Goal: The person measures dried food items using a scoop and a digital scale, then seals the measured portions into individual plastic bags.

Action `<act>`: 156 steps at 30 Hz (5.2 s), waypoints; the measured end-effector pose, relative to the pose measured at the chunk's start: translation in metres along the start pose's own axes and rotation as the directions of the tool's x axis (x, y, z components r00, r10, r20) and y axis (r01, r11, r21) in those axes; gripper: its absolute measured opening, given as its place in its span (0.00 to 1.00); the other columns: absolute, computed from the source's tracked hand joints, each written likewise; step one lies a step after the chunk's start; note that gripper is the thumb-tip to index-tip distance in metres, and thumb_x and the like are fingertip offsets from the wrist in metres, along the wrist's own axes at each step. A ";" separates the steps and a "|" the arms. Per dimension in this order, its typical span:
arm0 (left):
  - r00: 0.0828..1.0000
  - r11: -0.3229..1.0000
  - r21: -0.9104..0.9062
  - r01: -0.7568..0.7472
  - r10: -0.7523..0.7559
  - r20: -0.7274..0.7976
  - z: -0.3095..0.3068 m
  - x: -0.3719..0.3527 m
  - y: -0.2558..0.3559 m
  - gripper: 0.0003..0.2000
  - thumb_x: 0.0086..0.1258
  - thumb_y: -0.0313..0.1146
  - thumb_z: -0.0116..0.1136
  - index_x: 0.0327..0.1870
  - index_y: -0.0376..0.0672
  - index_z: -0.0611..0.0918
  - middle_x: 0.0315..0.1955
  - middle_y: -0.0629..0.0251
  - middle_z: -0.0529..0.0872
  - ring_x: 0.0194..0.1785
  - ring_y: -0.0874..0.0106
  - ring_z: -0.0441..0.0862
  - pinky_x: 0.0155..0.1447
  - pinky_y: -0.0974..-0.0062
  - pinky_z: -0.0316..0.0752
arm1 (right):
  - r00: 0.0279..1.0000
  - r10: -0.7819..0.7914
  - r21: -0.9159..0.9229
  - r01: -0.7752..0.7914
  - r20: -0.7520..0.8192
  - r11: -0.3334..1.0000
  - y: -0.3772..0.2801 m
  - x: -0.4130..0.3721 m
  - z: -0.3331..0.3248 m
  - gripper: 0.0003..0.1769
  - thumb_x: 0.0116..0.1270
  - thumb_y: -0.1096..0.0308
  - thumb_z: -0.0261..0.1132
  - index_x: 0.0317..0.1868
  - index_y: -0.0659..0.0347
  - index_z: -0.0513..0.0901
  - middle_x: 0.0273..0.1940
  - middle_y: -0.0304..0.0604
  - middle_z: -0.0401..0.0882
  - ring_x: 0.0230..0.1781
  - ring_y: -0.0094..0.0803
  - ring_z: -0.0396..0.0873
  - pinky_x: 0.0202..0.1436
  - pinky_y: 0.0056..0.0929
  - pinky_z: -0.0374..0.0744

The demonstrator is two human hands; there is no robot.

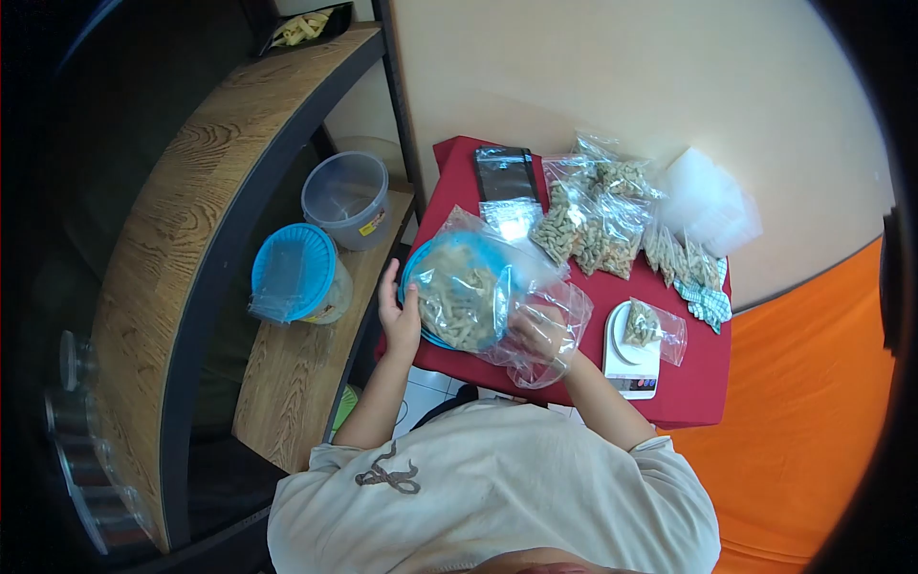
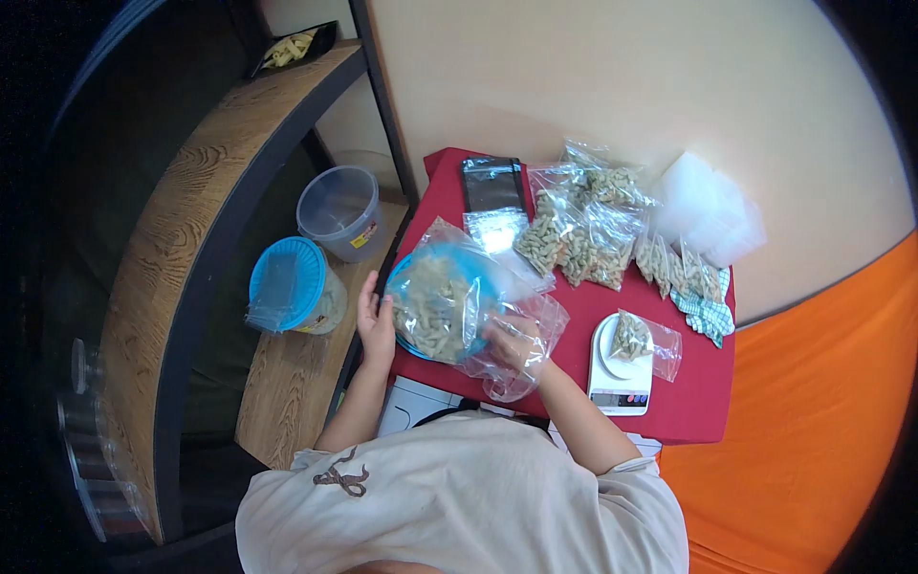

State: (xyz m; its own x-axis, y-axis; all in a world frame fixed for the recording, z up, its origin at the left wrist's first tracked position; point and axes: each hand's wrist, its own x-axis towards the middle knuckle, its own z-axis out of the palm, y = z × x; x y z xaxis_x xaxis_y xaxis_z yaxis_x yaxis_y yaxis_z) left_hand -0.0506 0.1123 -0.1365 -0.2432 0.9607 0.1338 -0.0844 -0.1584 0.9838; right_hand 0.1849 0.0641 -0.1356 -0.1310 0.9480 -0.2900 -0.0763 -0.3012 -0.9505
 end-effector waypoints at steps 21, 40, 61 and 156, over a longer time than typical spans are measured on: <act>0.539 0.221 0.553 -0.803 0.664 0.518 0.095 -0.108 0.038 0.35 0.50 0.51 0.62 0.63 0.60 0.65 0.66 0.55 0.61 0.70 0.49 0.47 0.65 0.40 0.26 | 0.991 -0.131 0.045 0.133 -0.026 0.990 -0.023 -0.061 -0.039 0.17 0.61 0.76 0.60 0.52 0.71 0.78 0.37 0.35 0.81 0.36 0.19 0.76 0.41 0.21 0.76; 0.444 0.501 0.140 -0.854 0.560 0.699 0.249 -0.126 0.098 0.24 0.56 0.32 0.59 0.56 0.39 0.70 0.55 0.56 0.72 0.59 0.59 0.67 0.61 0.59 0.57 | 0.986 -0.033 -0.095 0.018 -0.161 0.995 -0.063 -0.229 -0.281 0.17 0.62 0.75 0.62 0.51 0.71 0.78 0.35 0.37 0.80 0.35 0.20 0.75 0.41 0.19 0.74; 0.295 0.693 0.156 -0.704 0.085 0.952 0.359 -0.149 0.053 0.40 0.40 0.41 0.71 0.61 0.43 0.70 0.52 0.56 0.74 0.57 0.58 0.71 0.61 0.66 0.66 | 0.999 -0.006 -0.160 0.001 -0.032 0.987 -0.087 -0.242 -0.383 0.18 0.61 0.76 0.62 0.51 0.72 0.78 0.34 0.38 0.81 0.35 0.20 0.75 0.41 0.20 0.75; 0.259 0.290 0.231 -0.929 0.063 0.964 0.319 -0.151 0.039 0.49 0.33 0.56 0.71 0.63 0.46 0.68 0.59 0.61 0.71 0.67 0.62 0.62 0.67 0.42 0.49 | 0.916 -0.399 -0.922 0.128 -0.032 0.366 -0.069 -0.244 -0.323 0.19 0.55 0.72 0.63 0.49 0.68 0.78 0.30 0.50 0.75 0.26 0.40 0.76 0.31 0.32 0.74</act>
State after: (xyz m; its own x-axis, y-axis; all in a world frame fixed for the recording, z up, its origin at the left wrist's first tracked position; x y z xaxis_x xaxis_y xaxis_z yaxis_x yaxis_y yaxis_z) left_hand 0.2908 0.0332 -0.0800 0.8630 0.4585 0.2121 0.4244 -0.8857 0.1881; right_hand 0.5418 -0.1134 -0.0357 -0.0582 0.9922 0.1101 0.8663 0.1050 -0.4884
